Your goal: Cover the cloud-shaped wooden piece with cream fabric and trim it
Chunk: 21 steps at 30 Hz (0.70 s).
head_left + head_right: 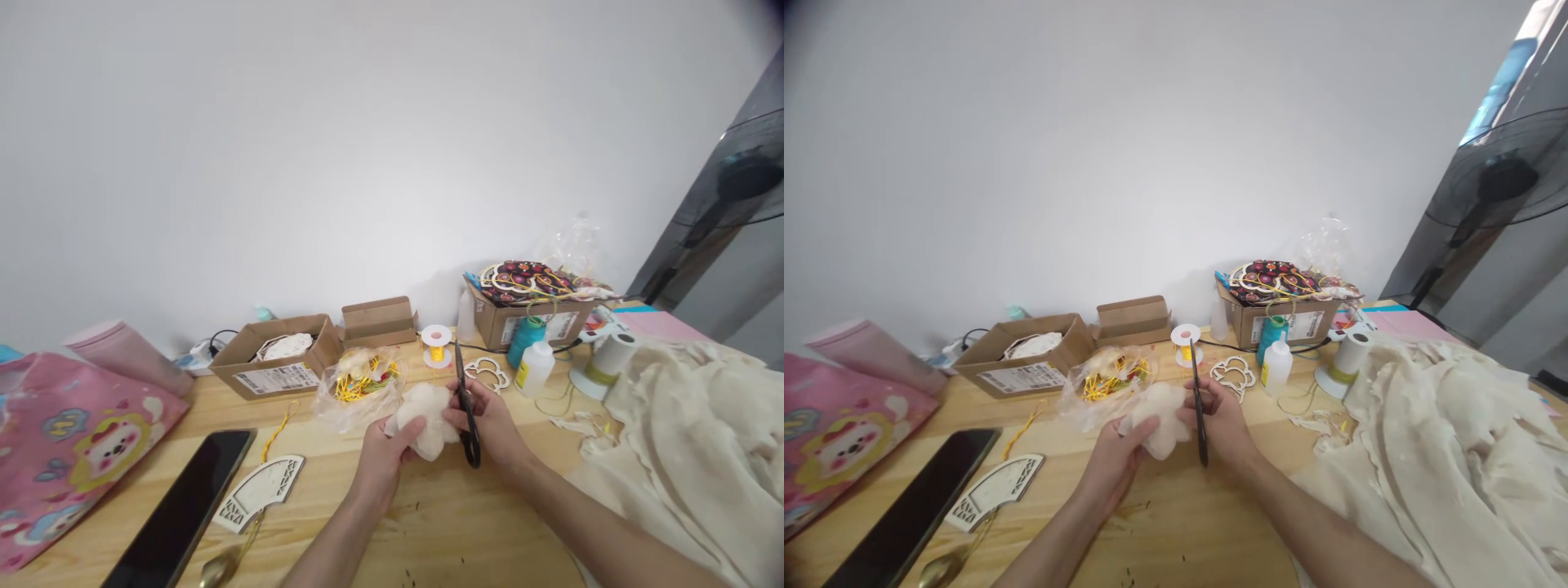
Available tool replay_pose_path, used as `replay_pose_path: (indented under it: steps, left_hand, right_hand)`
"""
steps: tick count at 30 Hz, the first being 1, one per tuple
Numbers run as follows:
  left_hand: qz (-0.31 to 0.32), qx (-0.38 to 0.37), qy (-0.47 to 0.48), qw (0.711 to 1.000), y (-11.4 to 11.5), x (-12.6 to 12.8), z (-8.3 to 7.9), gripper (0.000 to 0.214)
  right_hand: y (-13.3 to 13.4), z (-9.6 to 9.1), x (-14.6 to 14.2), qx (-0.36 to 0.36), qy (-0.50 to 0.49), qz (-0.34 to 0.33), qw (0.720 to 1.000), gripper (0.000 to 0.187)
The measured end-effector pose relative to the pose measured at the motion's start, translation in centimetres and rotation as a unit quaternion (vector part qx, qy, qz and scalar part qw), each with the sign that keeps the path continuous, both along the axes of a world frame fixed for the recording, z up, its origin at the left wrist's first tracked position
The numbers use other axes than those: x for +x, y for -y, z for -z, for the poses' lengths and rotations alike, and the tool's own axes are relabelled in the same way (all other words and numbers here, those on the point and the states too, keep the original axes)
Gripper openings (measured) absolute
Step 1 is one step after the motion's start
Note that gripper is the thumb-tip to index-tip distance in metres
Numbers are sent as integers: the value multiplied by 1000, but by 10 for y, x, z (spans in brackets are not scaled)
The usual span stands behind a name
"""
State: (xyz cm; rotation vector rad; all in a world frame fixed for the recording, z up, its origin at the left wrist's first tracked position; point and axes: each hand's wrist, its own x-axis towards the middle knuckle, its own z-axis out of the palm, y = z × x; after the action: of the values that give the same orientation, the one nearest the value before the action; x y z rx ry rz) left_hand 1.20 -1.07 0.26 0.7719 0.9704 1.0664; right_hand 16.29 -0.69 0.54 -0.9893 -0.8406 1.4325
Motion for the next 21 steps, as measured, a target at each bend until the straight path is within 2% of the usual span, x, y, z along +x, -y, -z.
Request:
replay_pose_path:
  steps: [5, 11, 16, 21]
  left_hand:
    - [0, 1, 15, 1000, -1, 1, 1, 29]
    - [-31, 15, -22, 999, 0, 0, 4, 31]
    - [4, 11, 19, 1000, 2, 1, -1, 32]
    - [4, -2, -36, 999, 1, 1, 1, 33]
  right_hand:
    - [1, -1, 0, -15, -22, -1, 1000, 45]
    - [4, 0, -4, 7, 48, 10, 999, 46]
    - [3, 4, 1, -1, 46, 1, 999, 46]
    - [0, 7, 2, 22, 63, -16, 998, 45]
